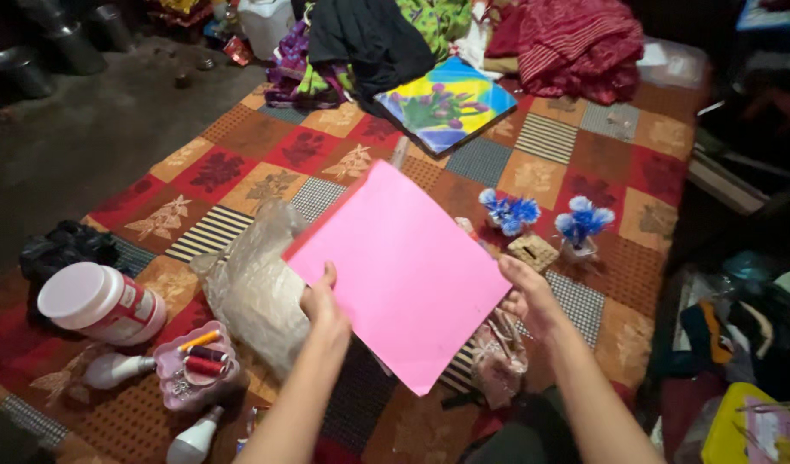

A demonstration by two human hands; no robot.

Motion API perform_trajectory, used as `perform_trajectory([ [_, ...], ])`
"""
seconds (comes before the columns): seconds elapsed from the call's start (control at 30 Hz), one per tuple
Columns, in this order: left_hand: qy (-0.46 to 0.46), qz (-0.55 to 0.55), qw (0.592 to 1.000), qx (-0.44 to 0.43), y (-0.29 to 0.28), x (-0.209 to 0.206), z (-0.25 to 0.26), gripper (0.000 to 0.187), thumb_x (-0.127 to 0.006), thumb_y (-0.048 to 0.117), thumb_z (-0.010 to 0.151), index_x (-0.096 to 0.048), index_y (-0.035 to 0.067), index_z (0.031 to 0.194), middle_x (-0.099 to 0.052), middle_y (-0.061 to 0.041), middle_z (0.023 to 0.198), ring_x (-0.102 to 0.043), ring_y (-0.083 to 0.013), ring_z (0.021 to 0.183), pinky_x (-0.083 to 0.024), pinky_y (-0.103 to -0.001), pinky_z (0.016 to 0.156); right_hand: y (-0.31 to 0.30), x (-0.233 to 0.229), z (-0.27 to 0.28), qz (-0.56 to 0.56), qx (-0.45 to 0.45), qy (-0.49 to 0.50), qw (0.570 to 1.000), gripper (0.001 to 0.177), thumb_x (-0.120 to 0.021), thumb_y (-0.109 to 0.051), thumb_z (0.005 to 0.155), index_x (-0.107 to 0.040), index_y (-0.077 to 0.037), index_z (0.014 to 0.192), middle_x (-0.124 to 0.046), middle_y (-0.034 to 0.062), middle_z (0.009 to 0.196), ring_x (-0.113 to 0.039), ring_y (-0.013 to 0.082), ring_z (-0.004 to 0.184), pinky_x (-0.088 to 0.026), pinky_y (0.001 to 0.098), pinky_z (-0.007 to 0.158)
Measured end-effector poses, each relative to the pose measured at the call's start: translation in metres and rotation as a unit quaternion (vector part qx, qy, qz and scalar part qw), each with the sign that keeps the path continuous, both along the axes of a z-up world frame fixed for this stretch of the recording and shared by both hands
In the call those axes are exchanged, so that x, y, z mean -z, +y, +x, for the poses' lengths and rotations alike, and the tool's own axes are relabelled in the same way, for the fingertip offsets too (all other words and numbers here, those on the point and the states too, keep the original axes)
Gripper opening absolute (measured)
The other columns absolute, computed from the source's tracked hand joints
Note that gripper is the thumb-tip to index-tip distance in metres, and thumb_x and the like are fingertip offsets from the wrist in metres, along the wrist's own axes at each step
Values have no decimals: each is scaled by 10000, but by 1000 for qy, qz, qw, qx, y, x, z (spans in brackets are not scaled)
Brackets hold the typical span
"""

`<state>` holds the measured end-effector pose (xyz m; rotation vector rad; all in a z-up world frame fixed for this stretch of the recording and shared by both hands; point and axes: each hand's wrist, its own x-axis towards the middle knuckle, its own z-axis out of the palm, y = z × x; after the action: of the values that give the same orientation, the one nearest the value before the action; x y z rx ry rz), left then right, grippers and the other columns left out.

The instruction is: The person wipes a small wooden decorative box and two blue artificial flowers using a patterned cloth. The person also handles a pink notebook, flipping through its pages and placing it on a stack of books on a shelf.

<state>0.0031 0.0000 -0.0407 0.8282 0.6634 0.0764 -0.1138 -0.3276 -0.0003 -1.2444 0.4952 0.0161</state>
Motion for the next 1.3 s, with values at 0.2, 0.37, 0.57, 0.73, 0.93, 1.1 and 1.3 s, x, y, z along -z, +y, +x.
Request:
perform_trajectory([
  [0.2, -55, -27, 998, -24, -5, 121, -22, 500, -708, 147, 875, -579, -47, 1318, -699, -116, 1238, -713, -241, 1049, -593, -377, 910, 10, 75, -9, 175, -35, 11, 984, 493, -695, -284, 895, -605, -75, 1333, -716, 64, 1139, -687, 187, 954, -596, 369, 806],
  [0.37, 0, 453, 886, 102, -31, 148, -77, 1008, -874, 96, 650, -304, -171, 1436, -417, -340, 1441, -477, -415, 1282, -409, -484, 1069, 48, 125, -23, -41, -64, -11, 997, 462, -662, -154, 905, -653, -24, 1349, -750, 102, 1149, -723, 197, 943, -603, 333, 754],
  [0.57, -227, 547, 707, 387, -90, 93, -112, 816, -777, 386, 883, -413, -83, 1443, -457, -313, 1469, -424, -428, 1390, -348, -469, 1155, 69, 128, -35, -15, -70, -24, 997, 681, -453, -535, 977, -479, -139, 1530, -543, 54, 1526, -510, 195, 1386, -470, 413, 1039],
  [0.73, -154, 494, 724, 457, -90, 111, -88, 427, -614, 325, 1000, -673, 9, 1280, -714, -268, 1094, -702, -385, 1043, -544, -434, 918, 68, 114, -42, 78, -105, 8, 991, 926, -228, -757, 911, -323, -147, 1600, -420, 61, 1619, -398, 247, 1477, -316, 472, 1151],
  [0.93, -37, 307, 858, 409, -41, 157, -37, 307, -600, 200, 967, -705, -31, 1140, -746, -202, 969, -707, -288, 852, -564, -442, 785, 49, 145, -43, 226, -70, 16, 971, 1005, -156, -813, 896, -347, -103, 1580, -533, 180, 1492, -516, 357, 1330, -410, 551, 1091],
  [1.1, -10, 111, 912, 394, -4, 149, -24, 367, -542, 226, 1028, -658, -78, 1198, -746, -204, 1125, -733, -284, 991, -580, -421, 925, 28, 172, -31, 242, -22, 46, 969, 955, -187, -798, 914, -400, -106, 1538, -559, 185, 1447, -564, 356, 1228, -464, 554, 1016],
  [1.3, 3, 88, 906, 415, -13, 116, -38, 421, -504, 256, 1025, -625, -53, 1283, -720, -199, 1175, -712, -304, 1032, -564, -453, 934, 35, 204, -19, 212, 34, 57, 975, 860, -288, -743, 931, -421, -128, 1517, -570, 138, 1459, -603, 296, 1249, -483, 538, 1010],
])
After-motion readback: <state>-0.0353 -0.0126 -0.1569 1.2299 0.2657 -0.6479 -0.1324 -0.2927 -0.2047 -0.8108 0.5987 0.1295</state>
